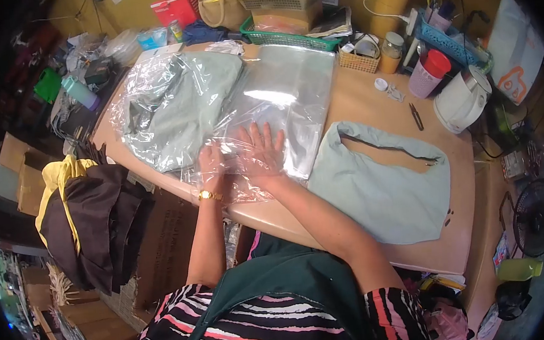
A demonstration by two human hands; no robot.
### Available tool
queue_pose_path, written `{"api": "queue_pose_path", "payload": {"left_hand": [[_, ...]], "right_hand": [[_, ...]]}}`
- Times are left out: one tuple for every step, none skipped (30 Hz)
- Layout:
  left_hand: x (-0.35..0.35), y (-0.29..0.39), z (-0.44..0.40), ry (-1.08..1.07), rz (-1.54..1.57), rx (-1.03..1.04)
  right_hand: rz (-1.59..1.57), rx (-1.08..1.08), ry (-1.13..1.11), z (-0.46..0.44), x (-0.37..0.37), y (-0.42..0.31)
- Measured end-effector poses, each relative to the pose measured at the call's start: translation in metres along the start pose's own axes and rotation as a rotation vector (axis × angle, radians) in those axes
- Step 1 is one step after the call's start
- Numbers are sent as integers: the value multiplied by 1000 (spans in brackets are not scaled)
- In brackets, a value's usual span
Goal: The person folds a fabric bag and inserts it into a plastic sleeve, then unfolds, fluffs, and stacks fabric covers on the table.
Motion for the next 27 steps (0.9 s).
{"api": "queue_pose_path", "payload": {"left_hand": [[7, -6, 13, -179, -62, 48], [19, -25, 36, -271, -56, 118], [32, -44, 60, -364, -43, 188], [34, -37, 78, -396, -18, 140], [36, -27, 96, -426, 7, 92], [8, 29, 97, -480, -19, -101], [2, 35, 98, -727, 124, -570], [2, 19, 97, -720, 125, -567], [5, 1, 91, -680, 23, -373], [1, 8, 86, -635, -79, -182], [-10, 21, 91, -488, -155, 23], [-24, 39, 86, -486, -155, 16], [-34, 61, 77, -587, -115, 47], [-46, 83, 72, -694, -74, 79], [-68, 104, 63, -710, 44, 26], [-90, 122, 53, -731, 165, -23], [-116, 117, 52, -678, 428, -398], [-150, 142, 43, -470, 481, -484], [-186, 146, 29, -281, 642, -340], [-224, 150, 18, -117, 782, -167], [-318, 120, 9, 354, 259, 91], [-358, 140, 11, 623, -112, 297], [-363, 163, 6, 617, -313, 417], [-363, 176, 1, 557, -484, 486], [-356, 187, -4, 487, -632, 555], [-344, 197, -8, 428, -712, 622], [-331, 210, -9, 388, -739, 692]], "right_hand": [[12, 19, -13, -1, 5, 3], [25, 36, -24, -4, 8, 6], [26, 26, -21, -9, 9, 9], [28, 27, -61, -16, 12, 13], [31, 29, -102, -20, 14, 14], [33, 18, -105, -20, 5, 7], [78, 63, -216, -18, -6, -3], [123, 110, -320, -18, -10, -8], [124, 104, -316, -20, -7, -8], [122, 91, -323, -23, 3, -4], [118, 81, -335, -23, 13, -1], [114, 71, -348, -24, 19, 1], [103, 114, -487, -28, -2, -4], [101, 117, -492, -34, 1, -1], [93, 98, -504, -39, 7, 5], [85, 88, -512, -44, 8, 12], [81, 114, -510, -49, 7, 15], [94, 111, -549, -54, 11, 10], [109, 108, -583, -56, 13, 7], [104, 138, -575, -54, 12, 10], [95, 116, -521, -54, 10, 10], [89, 94, -471, -52, 7, 9], [91, 123, -467, -47, 2, 11], [84, 105, -425, -40, -6, 6], [78, 88, -379, -33, -14, 0], [-70, 84, -462, -22, -9, -13], [-222, 81, -536, -5, -7, -27]]}}
Point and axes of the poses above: each hand's wrist, its own z-axis away from the middle knuckle, its own x-axis out of the palm, y = z × x, the point moved 6 cm from there along -z, towards the middle knuckle, and after that the axes turned 1 degree about y, right-handed, at the moved point
